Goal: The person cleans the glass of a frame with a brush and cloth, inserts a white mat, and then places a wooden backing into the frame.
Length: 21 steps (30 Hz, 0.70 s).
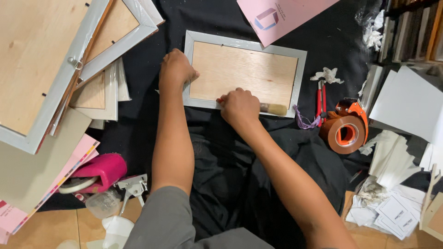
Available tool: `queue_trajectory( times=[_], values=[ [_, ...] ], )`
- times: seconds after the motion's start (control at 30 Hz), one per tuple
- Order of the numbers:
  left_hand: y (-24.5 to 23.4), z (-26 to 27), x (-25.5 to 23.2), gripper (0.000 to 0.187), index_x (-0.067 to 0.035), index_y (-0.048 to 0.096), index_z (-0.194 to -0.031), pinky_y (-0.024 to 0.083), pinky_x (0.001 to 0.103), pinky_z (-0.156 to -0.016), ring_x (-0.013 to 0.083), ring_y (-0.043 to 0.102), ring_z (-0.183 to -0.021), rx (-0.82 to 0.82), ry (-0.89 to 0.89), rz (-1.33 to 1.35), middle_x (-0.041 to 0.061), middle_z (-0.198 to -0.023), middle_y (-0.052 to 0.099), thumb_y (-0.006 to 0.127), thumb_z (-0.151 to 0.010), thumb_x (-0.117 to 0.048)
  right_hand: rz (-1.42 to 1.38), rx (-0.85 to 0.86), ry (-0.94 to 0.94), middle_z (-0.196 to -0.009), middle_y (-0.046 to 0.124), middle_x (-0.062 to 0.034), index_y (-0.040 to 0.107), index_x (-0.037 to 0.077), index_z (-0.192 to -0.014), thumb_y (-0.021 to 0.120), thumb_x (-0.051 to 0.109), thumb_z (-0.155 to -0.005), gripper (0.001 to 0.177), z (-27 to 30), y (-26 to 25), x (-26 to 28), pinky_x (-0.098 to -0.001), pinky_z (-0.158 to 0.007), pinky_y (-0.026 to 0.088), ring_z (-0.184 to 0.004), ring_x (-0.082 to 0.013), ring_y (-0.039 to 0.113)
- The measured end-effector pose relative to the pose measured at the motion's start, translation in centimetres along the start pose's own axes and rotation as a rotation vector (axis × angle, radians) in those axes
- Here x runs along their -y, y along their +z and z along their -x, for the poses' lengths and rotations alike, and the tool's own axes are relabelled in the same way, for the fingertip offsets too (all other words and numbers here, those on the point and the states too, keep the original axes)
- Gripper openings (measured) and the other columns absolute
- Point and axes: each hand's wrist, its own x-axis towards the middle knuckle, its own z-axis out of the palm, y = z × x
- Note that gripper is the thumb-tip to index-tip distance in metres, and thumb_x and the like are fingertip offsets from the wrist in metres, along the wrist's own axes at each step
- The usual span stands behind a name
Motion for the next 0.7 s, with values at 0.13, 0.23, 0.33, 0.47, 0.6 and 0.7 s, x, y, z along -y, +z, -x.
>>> queue_trajectory(
  times=[0.13, 0.23, 0.33, 0.47, 0.6, 0.7],
  values=[
    [-0.9, 2.0, -0.2, 0.077, 0.013, 0.054, -0.134, 0.049, 0.062, -0.105, 0.0513, 0.057, -0.127, 0.007, 0.011, 0.031, 0.033, -0.131, 0.062, 0.092, -0.072, -0.012, 0.08, -0.029, 0.059, -0.073, 0.071, -0.0135, 0.082, 0.013, -0.093, 0.059, 0.025, -0.086, 0.027, -2.8, 3.1, 0.5, -0.0488, -0.064, 0.056, -0.076, -0.0374, 0.073],
    [0.3, 2.4, 1.8, 0.068, 0.009, 0.053, -0.126, 0.052, 0.061, -0.098, 0.0519, 0.061, -0.119, -0.072, 0.162, 0.004, 0.033, -0.122, 0.064, 0.089, -0.078, -0.024, 0.1, -0.034, 0.04, -0.073, 0.073, -0.0147, 0.082, 0.01, -0.085, 0.059, 0.02, -0.083, 0.025, -3.0, 2.3, 0.9, -0.0484, -0.065, 0.058, -0.076, -0.0393, 0.074],
    [4.1, 3.2, 6.8, 0.074, 0.003, 0.054, -0.126, 0.054, 0.058, -0.087, 0.0477, 0.064, -0.109, -0.386, 0.577, -0.177, 0.028, -0.115, 0.061, 0.084, -0.08, -0.047, 0.083, -0.036, 0.007, -0.073, 0.075, -0.0154, 0.081, 0.009, -0.08, 0.058, 0.015, -0.082, 0.024, -2.4, 1.9, 1.0, -0.0487, -0.067, 0.059, -0.078, -0.0411, 0.076],
    [5.4, 7.0, 11.9, 0.087, -0.004, 0.05, -0.14, 0.048, 0.049, -0.096, 0.0416, 0.055, -0.127, -0.652, 1.127, -0.348, 0.026, -0.143, 0.047, 0.052, -0.093, -0.077, 0.083, -0.121, -0.066, -0.07, 0.073, -0.0166, 0.079, 0.008, -0.076, 0.061, 0.013, -0.08, 0.02, -2.4, 1.3, 0.6, -0.0477, -0.063, 0.059, -0.074, -0.0411, 0.076],
    [6.0, 6.5, 12.7, 0.085, -0.022, 0.037, -0.162, 0.045, 0.048, -0.1, 0.0411, 0.054, -0.13, -0.682, 1.155, -0.359, 0.026, -0.149, 0.045, 0.05, -0.095, -0.072, 0.077, -0.066, -0.109, -0.07, 0.074, -0.0169, 0.079, 0.007, -0.076, 0.073, 0.021, -0.078, 0.015, -3.2, 0.1, -0.1, -0.0493, -0.065, 0.06, -0.075, -0.0408, 0.076],
    [6.6, 5.6, 13.7, 0.081, -0.033, 0.041, -0.159, 0.043, 0.047, -0.101, 0.0391, 0.051, -0.135, -0.665, 1.123, -0.41, 0.024, -0.154, 0.041, 0.049, -0.092, -0.077, -0.006, 0.096, -0.121, -0.086, 0.078, -0.0155, 0.084, 0.02, -0.097, 0.075, 0.027, -0.082, 0.018, -3.3, -3.6, 0.6, -0.0525, -0.075, 0.06, -0.09, -0.0431, 0.076]
  ],
)
